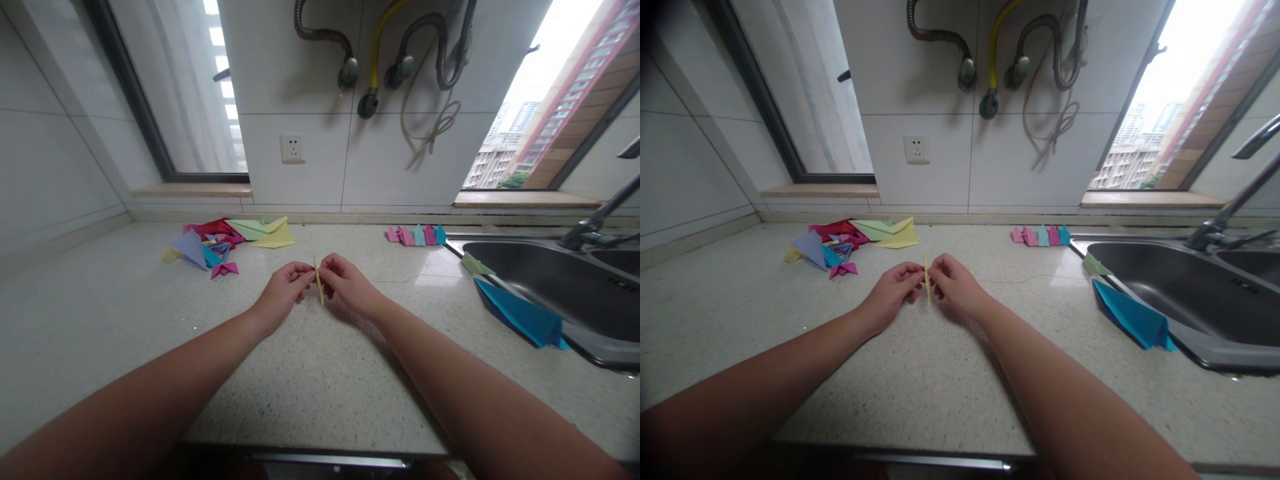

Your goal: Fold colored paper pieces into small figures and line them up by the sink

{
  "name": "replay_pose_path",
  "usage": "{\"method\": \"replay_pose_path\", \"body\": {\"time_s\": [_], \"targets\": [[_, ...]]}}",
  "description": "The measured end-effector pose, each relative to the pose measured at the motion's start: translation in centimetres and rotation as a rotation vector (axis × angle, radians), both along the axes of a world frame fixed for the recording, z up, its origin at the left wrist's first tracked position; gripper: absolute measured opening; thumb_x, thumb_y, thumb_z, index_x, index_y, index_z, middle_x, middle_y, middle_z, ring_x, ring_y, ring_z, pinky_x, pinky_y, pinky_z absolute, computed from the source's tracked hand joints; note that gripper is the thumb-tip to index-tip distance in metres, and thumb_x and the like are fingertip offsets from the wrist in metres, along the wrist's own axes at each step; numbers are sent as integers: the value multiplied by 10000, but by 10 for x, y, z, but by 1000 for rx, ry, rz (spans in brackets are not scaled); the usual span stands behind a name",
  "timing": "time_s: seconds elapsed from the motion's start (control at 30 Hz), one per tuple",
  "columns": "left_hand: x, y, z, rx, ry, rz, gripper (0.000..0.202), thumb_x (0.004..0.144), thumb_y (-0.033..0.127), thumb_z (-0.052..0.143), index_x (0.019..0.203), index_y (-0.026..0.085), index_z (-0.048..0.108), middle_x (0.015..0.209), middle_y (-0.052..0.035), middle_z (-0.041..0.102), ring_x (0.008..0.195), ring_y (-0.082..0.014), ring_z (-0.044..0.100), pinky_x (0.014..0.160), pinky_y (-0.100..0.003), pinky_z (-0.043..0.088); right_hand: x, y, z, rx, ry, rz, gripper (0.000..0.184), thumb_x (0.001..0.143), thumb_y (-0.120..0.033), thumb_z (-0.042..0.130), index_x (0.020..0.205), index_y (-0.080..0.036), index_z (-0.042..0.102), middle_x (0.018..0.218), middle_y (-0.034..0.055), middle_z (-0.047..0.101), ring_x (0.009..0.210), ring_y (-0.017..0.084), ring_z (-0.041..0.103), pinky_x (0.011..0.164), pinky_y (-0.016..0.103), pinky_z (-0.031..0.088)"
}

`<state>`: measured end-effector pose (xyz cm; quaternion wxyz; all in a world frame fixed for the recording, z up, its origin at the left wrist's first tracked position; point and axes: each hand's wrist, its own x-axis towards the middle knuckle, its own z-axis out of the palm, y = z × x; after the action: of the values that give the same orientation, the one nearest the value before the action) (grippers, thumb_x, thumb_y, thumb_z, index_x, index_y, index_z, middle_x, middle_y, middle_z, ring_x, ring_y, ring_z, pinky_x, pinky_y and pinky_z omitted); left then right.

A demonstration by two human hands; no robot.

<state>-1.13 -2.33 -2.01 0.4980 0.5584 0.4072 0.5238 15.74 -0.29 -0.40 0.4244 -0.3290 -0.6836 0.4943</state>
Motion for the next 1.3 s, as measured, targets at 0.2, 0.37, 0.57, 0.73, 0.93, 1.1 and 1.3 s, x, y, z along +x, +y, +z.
{"method": "replay_pose_path", "body": {"time_s": [0.2,0.37,0.57,0.73,0.93,1.1,1.3], "targets": [[-1,1,-2,-6,-53,-16,342,814,406,701,1060,176,642,865,-42,641,690,-125,583,511,-216,422,-1,-2,1,-36,2,31,240,871,-416,594,831,-192,518,698,-20,570,567,106,544,554,266,469],[-1,0,-1,-41,-118,-90,387,821,365,704,1152,196,593,849,-33,648,685,-134,638,520,-209,481,-2,-1,-2,-130,37,75,252,866,-425,590,824,-200,484,689,-24,585,551,108,562,553,266,470],[-1,-1,-1,-16,-137,-139,294,814,295,717,1056,193,584,925,-27,639,730,-123,669,582,-203,536,-1,-1,-2,-118,6,41,282,872,-446,598,805,-199,481,644,-31,572,526,102,530,504,240,426],[-5,2,-2,14,-138,-108,252,801,294,736,934,190,550,906,-3,617,745,-120,673,608,-214,554,13,6,4,-72,-13,87,262,893,-445,582,877,-190,525,791,22,652,593,116,585,574,273,483],[-9,10,-4,72,-102,-47,280,774,295,751,938,202,543,874,15,602,712,-133,669,574,-233,554,33,23,1,126,-48,57,219,794,-334,715,908,-178,611,770,-2,628,633,112,580,623,267,473],[-12,10,-2,184,23,10,248,771,315,745,936,195,603,854,-10,623,774,-153,635,559,-227,537,37,26,-2,327,-210,-111,160,847,-322,649,908,-177,678,721,5,636,653,125,568,608,260,432],[-16,15,-4,249,108,127,241,771,355,732,930,189,659,857,-31,638,769,-156,589,549,-237,542,42,20,8,542,-392,-192,138,874,-295,623,914,-191,704,761,12,671,639,113,559,621,253,439]]}}
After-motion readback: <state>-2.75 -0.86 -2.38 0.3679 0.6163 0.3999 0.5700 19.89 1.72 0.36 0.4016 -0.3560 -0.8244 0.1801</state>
